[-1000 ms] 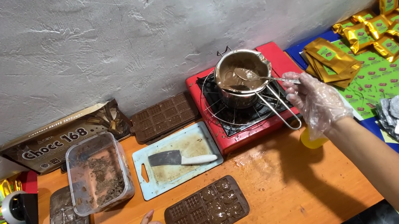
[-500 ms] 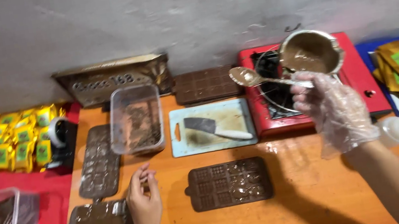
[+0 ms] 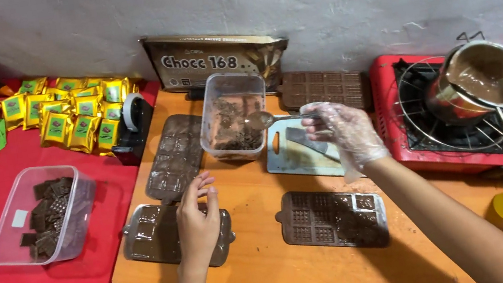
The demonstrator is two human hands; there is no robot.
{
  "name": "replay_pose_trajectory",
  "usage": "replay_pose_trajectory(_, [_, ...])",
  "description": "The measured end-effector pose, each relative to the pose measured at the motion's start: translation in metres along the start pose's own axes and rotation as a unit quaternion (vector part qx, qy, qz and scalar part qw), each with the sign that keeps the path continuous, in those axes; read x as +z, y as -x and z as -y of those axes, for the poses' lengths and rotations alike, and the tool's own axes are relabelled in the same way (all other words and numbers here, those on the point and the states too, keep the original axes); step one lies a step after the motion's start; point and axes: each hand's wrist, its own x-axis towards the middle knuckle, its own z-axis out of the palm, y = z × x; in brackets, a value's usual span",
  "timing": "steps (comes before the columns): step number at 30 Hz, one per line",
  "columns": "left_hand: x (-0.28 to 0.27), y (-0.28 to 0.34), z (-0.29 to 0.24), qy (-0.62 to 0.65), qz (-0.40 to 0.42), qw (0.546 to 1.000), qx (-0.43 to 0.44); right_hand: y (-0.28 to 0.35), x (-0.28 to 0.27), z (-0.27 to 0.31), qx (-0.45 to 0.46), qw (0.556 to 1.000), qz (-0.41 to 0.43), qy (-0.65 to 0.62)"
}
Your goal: Stirring melted chocolate in a pot on a stove and filling chocolate bar molds using a spoon.
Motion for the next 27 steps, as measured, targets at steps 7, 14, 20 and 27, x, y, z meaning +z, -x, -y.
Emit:
replay_pose_trajectory(7, [-0.005,-0.001,0.009,-0.007,0.025,1.0,-0.011,-0.033,0.033,-0.029,-0.14,0.95,0.137,0.245])
replay_pose_trajectory(14, [-0.002,-0.002,0.016,0.007,0.038,0.999,-0.033,-0.047,0.05,-0.063,0.015,0.861,0.151,0.485])
replay_pose_trajectory(20, [-0.001,-0.006,0.019,0.01,0.024,0.999,-0.043,-0.037,0.047,-0.087,-0.16,0.807,0.245,0.513])
replay_pose_trajectory(27, [0.004,-0.006,0.016,0.019,0.033,0.998,-0.04,-0.024,0.017,-0.088,-0.418,0.659,0.225,0.583])
